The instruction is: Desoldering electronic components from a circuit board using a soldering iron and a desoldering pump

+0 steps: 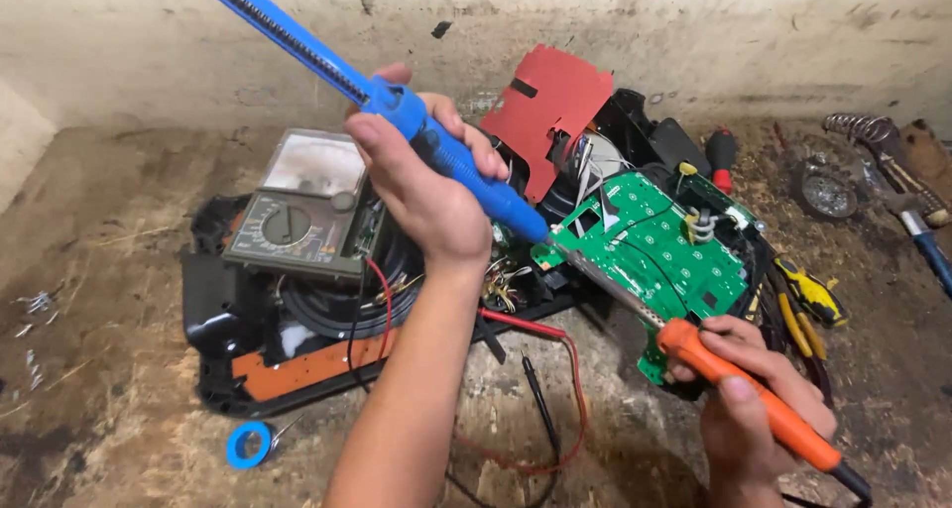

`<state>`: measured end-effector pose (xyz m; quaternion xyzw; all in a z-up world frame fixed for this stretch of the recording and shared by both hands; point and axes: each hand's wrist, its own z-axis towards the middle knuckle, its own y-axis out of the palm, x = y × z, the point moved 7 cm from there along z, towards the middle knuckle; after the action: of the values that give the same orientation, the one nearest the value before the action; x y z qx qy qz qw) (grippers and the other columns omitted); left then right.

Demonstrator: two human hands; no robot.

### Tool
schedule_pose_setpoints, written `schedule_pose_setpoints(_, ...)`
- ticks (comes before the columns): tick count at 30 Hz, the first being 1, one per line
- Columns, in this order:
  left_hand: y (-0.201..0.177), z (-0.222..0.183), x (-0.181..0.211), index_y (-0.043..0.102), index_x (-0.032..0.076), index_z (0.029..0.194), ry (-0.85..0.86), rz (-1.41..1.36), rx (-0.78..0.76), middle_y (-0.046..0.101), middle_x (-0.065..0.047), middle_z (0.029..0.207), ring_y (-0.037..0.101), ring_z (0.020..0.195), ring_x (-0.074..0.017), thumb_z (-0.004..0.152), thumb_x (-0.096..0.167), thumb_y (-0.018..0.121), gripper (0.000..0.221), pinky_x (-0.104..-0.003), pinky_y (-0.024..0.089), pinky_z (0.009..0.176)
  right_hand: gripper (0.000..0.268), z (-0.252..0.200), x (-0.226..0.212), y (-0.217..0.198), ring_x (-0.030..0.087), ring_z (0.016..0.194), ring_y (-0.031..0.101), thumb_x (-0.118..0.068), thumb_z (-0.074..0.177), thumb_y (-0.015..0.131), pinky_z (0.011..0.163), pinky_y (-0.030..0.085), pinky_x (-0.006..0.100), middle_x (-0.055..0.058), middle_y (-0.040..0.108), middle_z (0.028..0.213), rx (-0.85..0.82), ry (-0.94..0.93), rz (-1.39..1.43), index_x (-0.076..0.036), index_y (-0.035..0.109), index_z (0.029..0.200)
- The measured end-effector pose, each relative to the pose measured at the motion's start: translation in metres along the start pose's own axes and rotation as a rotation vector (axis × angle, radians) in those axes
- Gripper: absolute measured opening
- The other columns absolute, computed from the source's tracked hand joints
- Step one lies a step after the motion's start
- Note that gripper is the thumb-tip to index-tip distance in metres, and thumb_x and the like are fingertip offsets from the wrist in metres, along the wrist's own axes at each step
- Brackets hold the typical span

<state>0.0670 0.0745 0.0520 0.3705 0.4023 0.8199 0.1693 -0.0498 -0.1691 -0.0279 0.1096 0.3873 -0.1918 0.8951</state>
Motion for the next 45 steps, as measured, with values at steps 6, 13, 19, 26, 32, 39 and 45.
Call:
schedule_pose_setpoints(6,-0.004,0.004,-0.013,0.037,0.007,0.099,-0.046,0.085,-0.001,0.038,-0.005,0.064,0.037,0.036,-0.0132,0.078,0.051,0.032,0.049,-0.026,0.036,0.032,0.033,0.003,0.005,0.001,0.031,0.093,0.053,-0.025,0.079,0.044,0.083,0.045,0.034,0.020,0.050,0.070,0.015,0.146,-0.128,0.006,0.050,0.088)
schedule_pose_setpoints(13,-0.005,0.007,-0.020,0.037,0.007,0.097,-0.010,0.118,-0.010,0.038,-0.006,0.063,0.036,0.034,-0.0141,0.076,0.052,0.037,0.049,-0.025,0.036,0.032,0.031,0.000,0.015,0.002,0.033,0.101,0.052,-0.015,0.080,0.039,0.075,0.048,0.035,0.027,0.049,0.087,0.037,0.298,-0.102,0.014,0.046,0.088)
schedule_pose_setpoints(19,-0.004,0.005,-0.027,0.036,0.007,0.098,-0.052,0.143,-0.005,0.038,-0.005,0.064,0.037,0.037,-0.0132,0.073,0.056,0.038,0.056,-0.024,0.033,0.033,0.031,0.004,0.011,0.007,0.033,0.094,0.055,-0.021,0.084,0.039,0.088,0.044,0.034,0.013,0.051,0.075,-0.011,0.195,-0.246,0.008,0.049,0.086)
schedule_pose_setpoints(26,-0.002,0.003,-0.026,0.036,0.006,0.100,-0.014,0.166,-0.037,0.039,-0.005,0.064,0.037,0.037,-0.0137,0.074,0.055,0.038,0.056,-0.024,0.033,0.033,0.034,0.000,0.028,-0.006,0.036,0.090,0.056,-0.024,0.082,0.040,0.091,0.045,0.038,0.014,0.048,0.071,0.023,0.182,-0.197,0.009,0.048,0.084)
schedule_pose_setpoints(32,0.000,0.002,-0.025,0.035,0.006,0.100,0.008,0.160,-0.046,0.038,-0.006,0.065,0.036,0.037,-0.0137,0.075,0.053,0.040,0.054,-0.023,0.033,0.034,0.035,0.000,0.027,-0.010,0.037,0.088,0.056,-0.026,0.082,0.040,0.093,0.047,0.040,0.014,0.049,0.076,0.052,0.165,-0.132,0.008,0.048,0.085)
schedule_pose_setpoints(39,-0.001,0.002,-0.025,0.036,0.006,0.099,-0.003,0.160,-0.042,0.038,-0.006,0.064,0.037,0.037,-0.0136,0.075,0.053,0.040,0.053,-0.024,0.034,0.035,0.034,-0.004,0.036,-0.013,0.036,0.095,0.055,-0.025,0.081,0.042,0.083,0.048,0.038,0.017,0.047,0.074,0.056,0.261,-0.093,0.008,0.047,0.086)
schedule_pose_setpoints(45,0.002,0.002,-0.024,0.034,0.005,0.099,0.023,0.175,-0.058,0.038,-0.006,0.065,0.036,0.037,-0.0136,0.076,0.053,0.039,0.053,-0.023,0.033,0.034,0.033,-0.002,0.030,-0.008,0.034,0.093,0.056,-0.025,0.082,0.040,0.085,0.048,0.038,0.014,0.049,0.073,0.006,0.210,-0.139,0.007,0.048,0.085)
